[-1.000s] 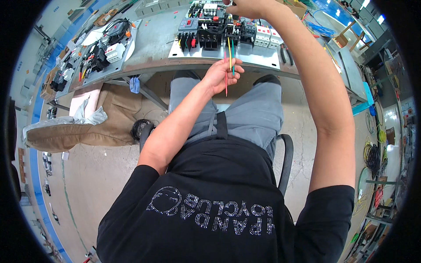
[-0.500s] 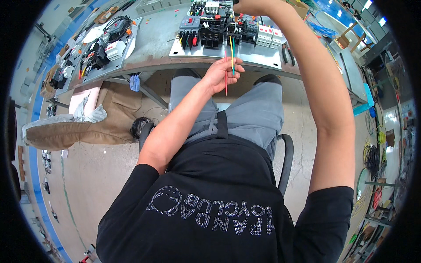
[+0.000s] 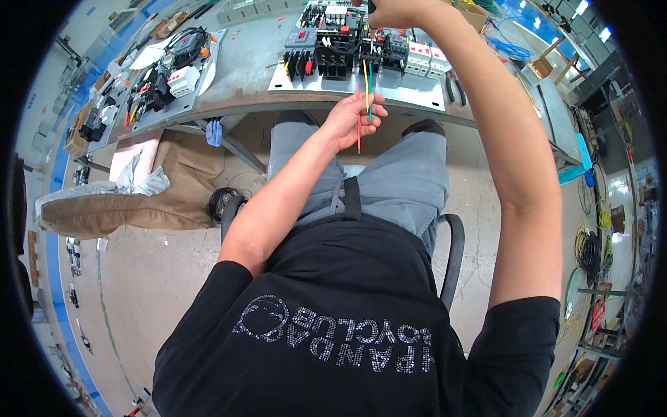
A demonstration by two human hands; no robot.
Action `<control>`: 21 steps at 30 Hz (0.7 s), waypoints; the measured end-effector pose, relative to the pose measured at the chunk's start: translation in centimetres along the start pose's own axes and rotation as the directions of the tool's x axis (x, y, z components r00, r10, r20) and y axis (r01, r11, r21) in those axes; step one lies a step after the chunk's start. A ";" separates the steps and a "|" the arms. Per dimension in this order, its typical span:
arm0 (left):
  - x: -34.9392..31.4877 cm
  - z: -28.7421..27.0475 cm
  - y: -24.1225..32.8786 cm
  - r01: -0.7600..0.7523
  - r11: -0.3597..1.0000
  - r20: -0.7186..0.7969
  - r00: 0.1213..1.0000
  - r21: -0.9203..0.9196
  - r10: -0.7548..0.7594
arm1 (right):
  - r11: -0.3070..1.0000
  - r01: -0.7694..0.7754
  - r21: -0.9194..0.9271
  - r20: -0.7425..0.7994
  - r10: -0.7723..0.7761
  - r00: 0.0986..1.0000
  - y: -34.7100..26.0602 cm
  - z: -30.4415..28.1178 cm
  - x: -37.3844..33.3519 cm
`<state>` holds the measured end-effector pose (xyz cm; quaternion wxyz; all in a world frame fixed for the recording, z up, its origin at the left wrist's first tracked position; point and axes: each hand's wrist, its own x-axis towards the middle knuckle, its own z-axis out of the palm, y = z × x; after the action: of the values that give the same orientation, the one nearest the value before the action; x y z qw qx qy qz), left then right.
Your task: The person sits at a workbench and uses a screwdriver to connect multiple colored wires to terminals on an electrical panel. They strip wire ends, insert them into terminal blocks, and tighten the screws to secure the connections.
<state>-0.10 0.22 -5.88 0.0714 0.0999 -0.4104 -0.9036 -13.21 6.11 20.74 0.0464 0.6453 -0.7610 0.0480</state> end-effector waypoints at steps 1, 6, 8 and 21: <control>0.0 0.0 0.1 0.002 1.000 0.002 1.000 -0.006 -0.002 | 0.998 -0.053 -0.042 -0.024 0.052 0.998 0.0 0.0 0.2; 0.1 0.2 0.1 -0.003 1.000 0.004 1.000 0.015 0.003 | 0.993 -0.097 -0.065 -0.032 0.095 0.995 0.8 0.6 1.2; 0.0 0.0 0.1 -0.005 1.000 0.000 1.000 0.015 0.005 | 0.998 -0.038 0.043 -0.048 0.040 0.998 0.7 0.3 0.2; 0.3 0.0 0.1 -0.007 1.000 0.002 1.000 0.025 0.007 | 0.997 -0.057 0.061 -0.095 0.063 0.993 0.5 1.2 0.6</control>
<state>-0.35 0.12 -5.82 0.0728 0.0987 -0.4223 -0.8981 -13.86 5.43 19.63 0.0632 0.6200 -0.7753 0.1027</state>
